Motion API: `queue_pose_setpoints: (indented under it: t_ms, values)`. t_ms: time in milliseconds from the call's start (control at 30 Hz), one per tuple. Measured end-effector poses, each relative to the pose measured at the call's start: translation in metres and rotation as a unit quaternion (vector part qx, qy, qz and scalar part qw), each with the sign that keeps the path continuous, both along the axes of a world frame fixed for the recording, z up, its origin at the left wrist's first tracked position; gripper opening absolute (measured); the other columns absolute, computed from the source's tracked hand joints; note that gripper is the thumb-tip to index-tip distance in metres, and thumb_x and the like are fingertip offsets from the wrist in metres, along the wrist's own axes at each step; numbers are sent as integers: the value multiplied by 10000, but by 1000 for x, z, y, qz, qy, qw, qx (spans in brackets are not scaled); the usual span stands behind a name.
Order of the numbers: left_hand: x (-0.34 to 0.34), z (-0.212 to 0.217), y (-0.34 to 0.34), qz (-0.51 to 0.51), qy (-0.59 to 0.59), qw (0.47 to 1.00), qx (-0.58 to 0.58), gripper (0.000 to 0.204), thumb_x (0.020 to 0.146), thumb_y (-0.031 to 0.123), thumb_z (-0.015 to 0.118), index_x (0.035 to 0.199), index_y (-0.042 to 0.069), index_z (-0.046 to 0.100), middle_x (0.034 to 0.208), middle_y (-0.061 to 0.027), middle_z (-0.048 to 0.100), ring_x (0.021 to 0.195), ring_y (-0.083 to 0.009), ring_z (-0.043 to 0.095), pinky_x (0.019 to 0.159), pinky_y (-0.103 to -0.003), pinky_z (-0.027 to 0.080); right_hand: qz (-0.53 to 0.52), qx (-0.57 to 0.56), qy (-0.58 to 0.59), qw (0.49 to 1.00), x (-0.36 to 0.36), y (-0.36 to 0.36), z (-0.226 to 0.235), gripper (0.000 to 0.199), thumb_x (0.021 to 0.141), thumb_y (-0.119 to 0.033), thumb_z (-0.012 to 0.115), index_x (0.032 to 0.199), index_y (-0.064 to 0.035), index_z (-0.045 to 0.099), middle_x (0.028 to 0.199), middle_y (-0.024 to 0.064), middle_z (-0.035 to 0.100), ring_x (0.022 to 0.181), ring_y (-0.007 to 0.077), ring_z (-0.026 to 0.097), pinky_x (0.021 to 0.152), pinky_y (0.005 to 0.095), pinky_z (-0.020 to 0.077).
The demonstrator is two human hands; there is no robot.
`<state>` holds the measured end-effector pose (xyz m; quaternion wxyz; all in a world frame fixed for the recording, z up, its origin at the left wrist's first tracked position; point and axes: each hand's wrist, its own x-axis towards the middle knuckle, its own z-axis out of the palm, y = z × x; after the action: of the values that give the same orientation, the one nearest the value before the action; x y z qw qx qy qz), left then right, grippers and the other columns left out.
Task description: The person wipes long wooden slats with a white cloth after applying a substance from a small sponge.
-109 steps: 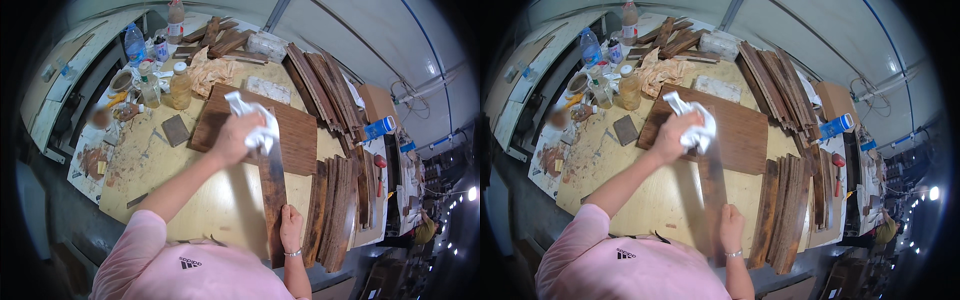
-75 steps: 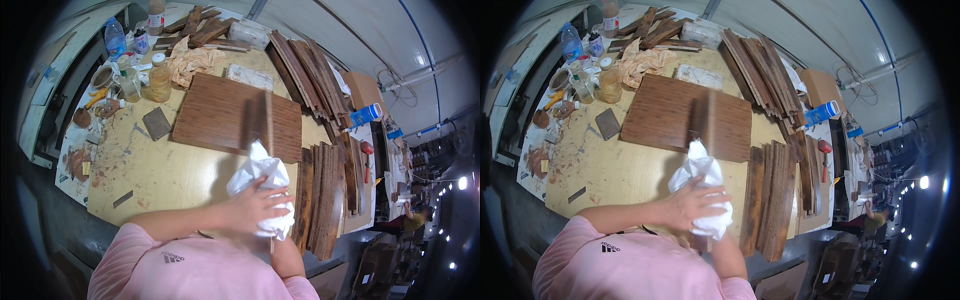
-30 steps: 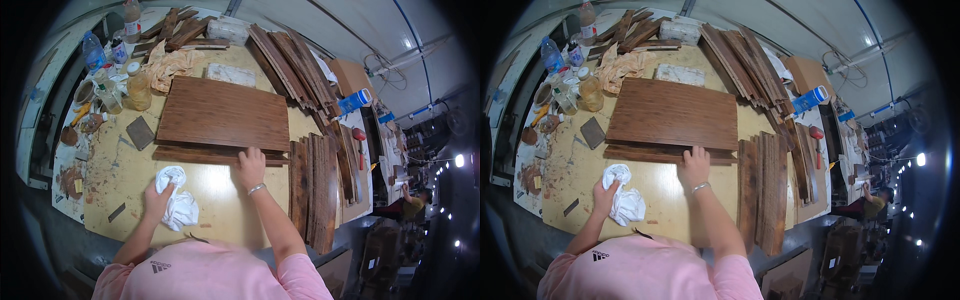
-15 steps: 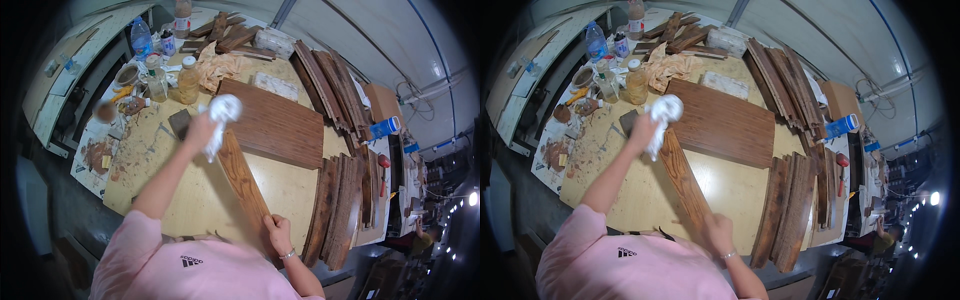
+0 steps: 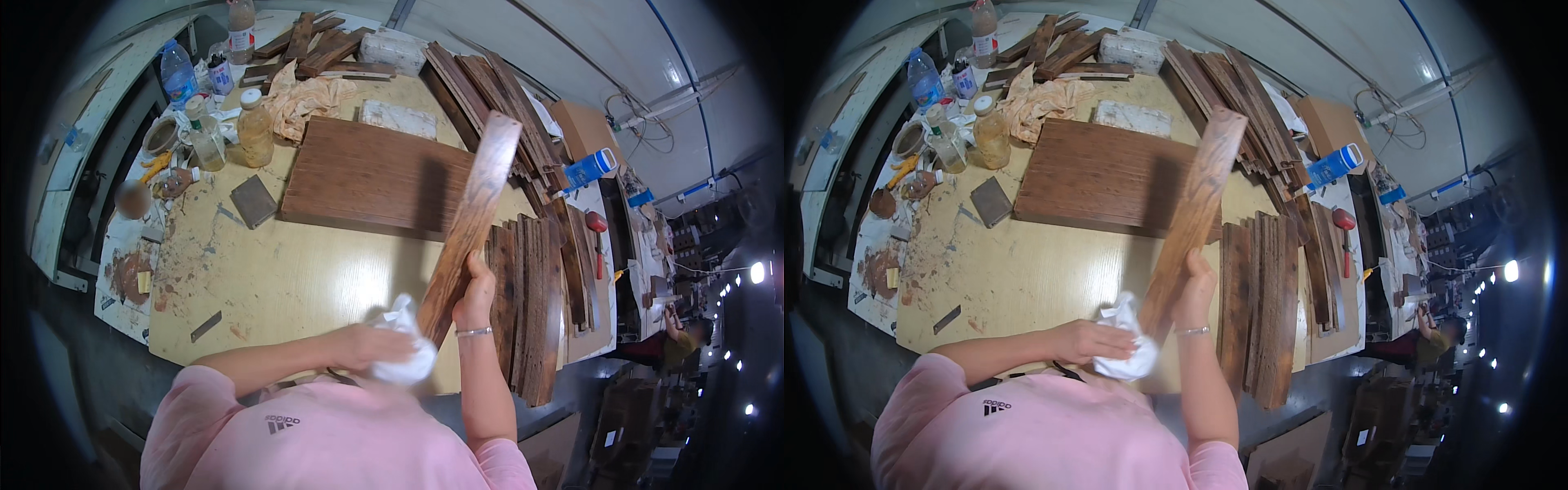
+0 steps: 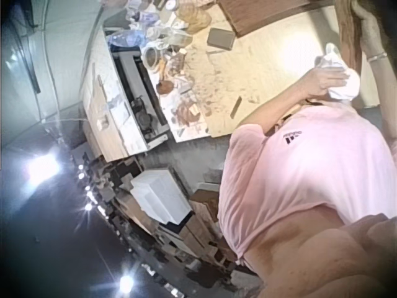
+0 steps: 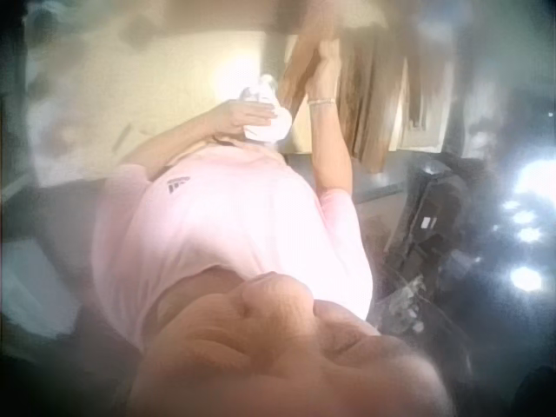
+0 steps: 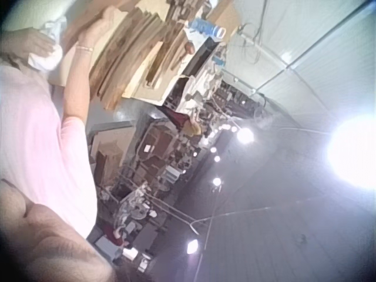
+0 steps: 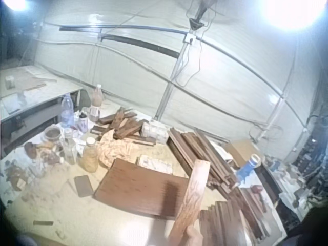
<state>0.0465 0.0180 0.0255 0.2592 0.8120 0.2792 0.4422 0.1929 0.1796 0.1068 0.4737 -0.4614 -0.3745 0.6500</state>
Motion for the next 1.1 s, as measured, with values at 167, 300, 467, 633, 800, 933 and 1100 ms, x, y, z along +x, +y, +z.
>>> queue_pose_setpoints:
  t_ms: [167,300,467,633,800,933,1100]
  values:
    - [-41,31,0,277,-149,908,-277,369,817,54,690,1177,-1,634,1143,-133,669,981,-178,647,900,-298,495,117,-40,138,983,24,20,-17,510,956,-562,463,1065,-82,597,675,48,510,558,131,449,519,266,374]
    - [-54,64,20,356,-309,865,-171,367,753,-12,722,1107,-4,623,992,-32,654,915,-119,608,819,-278,493,191,-96,280,936,-4,-3,10,824,854,-787,343,1163,-53,554,631,12,406,515,125,347,458,250,273]
    - [20,76,8,229,-57,972,18,415,765,81,722,1170,75,630,1118,-103,647,1023,-236,637,884,-347,511,264,-91,426,860,-11,5,-9,896,831,-793,386,1222,4,510,714,34,408,649,155,400,510,253,317]
    - [-26,77,28,369,-169,911,-72,313,750,82,734,1052,48,664,985,-114,657,871,-281,638,756,-365,507,224,-122,356,899,-16,-5,-7,760,943,-606,371,1420,-15,349,1060,123,574,916,235,561,707,431,521]
    - [-48,91,30,458,-126,880,7,302,712,58,732,991,-30,658,978,-157,634,868,-310,627,746,-383,506,274,-122,347,889,9,0,-31,645,934,-484,407,1421,-62,382,1077,151,590,968,263,591,901,550,510]
    - [-19,79,26,349,-76,932,61,358,750,188,755,1022,-28,665,977,-134,650,831,-303,614,728,-369,507,221,-88,240,941,8,-10,-32,701,960,-591,323,1414,-65,412,1394,63,502,1221,227,509,1039,362,398]
    - [3,88,34,359,-15,933,1,598,738,260,764,1248,24,562,1288,-150,543,1137,-319,536,922,-427,439,198,-243,323,893,18,-16,-53,735,944,-640,313,1344,-39,451,1162,146,544,971,252,526,739,397,458]
